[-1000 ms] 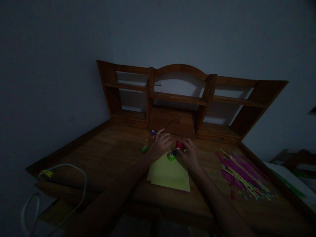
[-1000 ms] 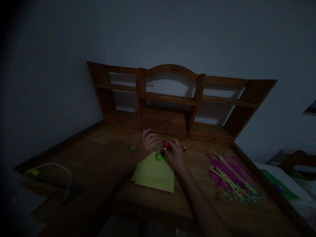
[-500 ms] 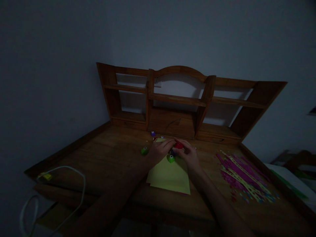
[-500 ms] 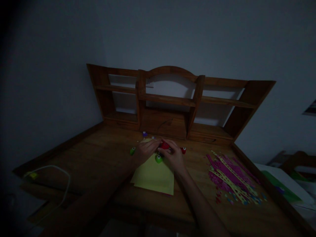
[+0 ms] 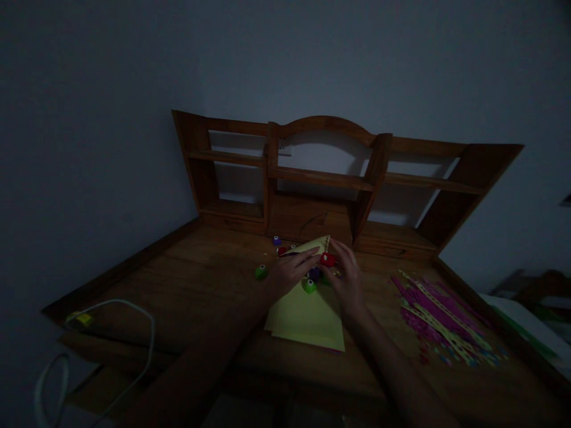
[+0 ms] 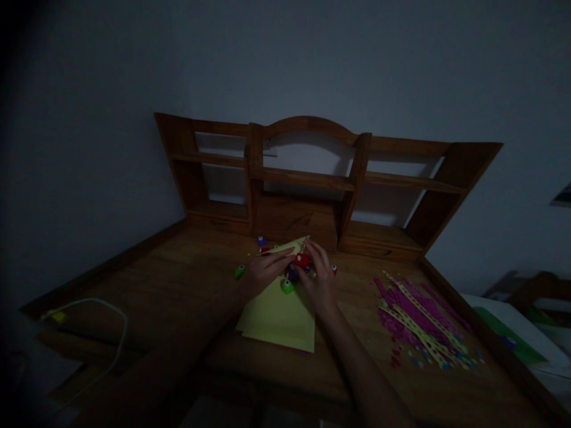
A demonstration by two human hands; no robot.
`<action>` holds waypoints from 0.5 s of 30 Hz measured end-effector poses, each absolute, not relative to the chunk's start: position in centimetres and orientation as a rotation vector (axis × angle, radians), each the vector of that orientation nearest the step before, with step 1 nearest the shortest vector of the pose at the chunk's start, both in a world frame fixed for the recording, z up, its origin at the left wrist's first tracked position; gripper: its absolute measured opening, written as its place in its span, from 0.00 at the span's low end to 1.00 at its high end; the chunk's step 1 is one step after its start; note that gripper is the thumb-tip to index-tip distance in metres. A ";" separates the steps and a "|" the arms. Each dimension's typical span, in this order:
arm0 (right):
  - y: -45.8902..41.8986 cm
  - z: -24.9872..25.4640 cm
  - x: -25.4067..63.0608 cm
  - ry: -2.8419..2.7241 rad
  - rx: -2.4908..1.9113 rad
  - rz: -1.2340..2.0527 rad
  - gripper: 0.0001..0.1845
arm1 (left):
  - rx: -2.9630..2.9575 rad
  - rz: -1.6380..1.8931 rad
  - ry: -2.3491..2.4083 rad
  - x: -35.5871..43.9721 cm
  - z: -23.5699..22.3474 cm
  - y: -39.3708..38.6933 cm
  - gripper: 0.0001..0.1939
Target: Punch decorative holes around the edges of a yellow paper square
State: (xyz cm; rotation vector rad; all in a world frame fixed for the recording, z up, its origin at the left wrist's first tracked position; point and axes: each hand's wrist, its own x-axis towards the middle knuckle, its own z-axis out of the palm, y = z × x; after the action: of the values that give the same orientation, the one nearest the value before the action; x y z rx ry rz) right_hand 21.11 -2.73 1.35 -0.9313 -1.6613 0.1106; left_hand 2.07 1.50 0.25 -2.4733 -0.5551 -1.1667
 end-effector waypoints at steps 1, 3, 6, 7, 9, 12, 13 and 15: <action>-2.8 1.4 21.1 -1.660 -0.927 0.113 0.28 | -2.482 -1.160 -0.540 2.0 0.4 1.4 0.22; -2.9 1.4 20.9 -1.653 -0.910 0.121 0.26 | -2.503 -1.159 -0.512 2.0 0.6 1.2 0.22; -2.9 1.4 20.7 -1.629 -0.899 0.149 0.23 | -2.531 -1.173 -0.461 1.9 0.7 1.1 0.22; -3.0 1.3 20.7 -1.618 -0.899 0.154 0.22 | -2.533 -1.179 -0.443 1.9 0.7 1.1 0.22; -3.0 1.2 20.7 -1.611 -0.901 0.142 0.19 | -2.530 -1.193 -0.430 2.0 0.5 1.2 0.21; -3.1 1.2 20.9 -1.627 -0.902 0.084 0.16 | -2.511 -1.230 -0.460 2.1 0.3 1.2 0.20; -3.1 1.3 20.9 -1.629 -0.903 0.069 0.16 | -2.506 -1.243 -0.475 2.2 0.3 1.2 0.20; -3.3 1.5 21.0 -1.626 -0.905 0.058 0.17 | -2.505 -1.263 -0.496 2.2 0.3 1.3 0.20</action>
State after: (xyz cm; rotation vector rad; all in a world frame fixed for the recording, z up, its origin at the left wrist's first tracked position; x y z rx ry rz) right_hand 20.98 -3.34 1.49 -0.9047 -1.6257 0.0580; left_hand 2.23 1.26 0.29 -2.5051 -0.4956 -1.2635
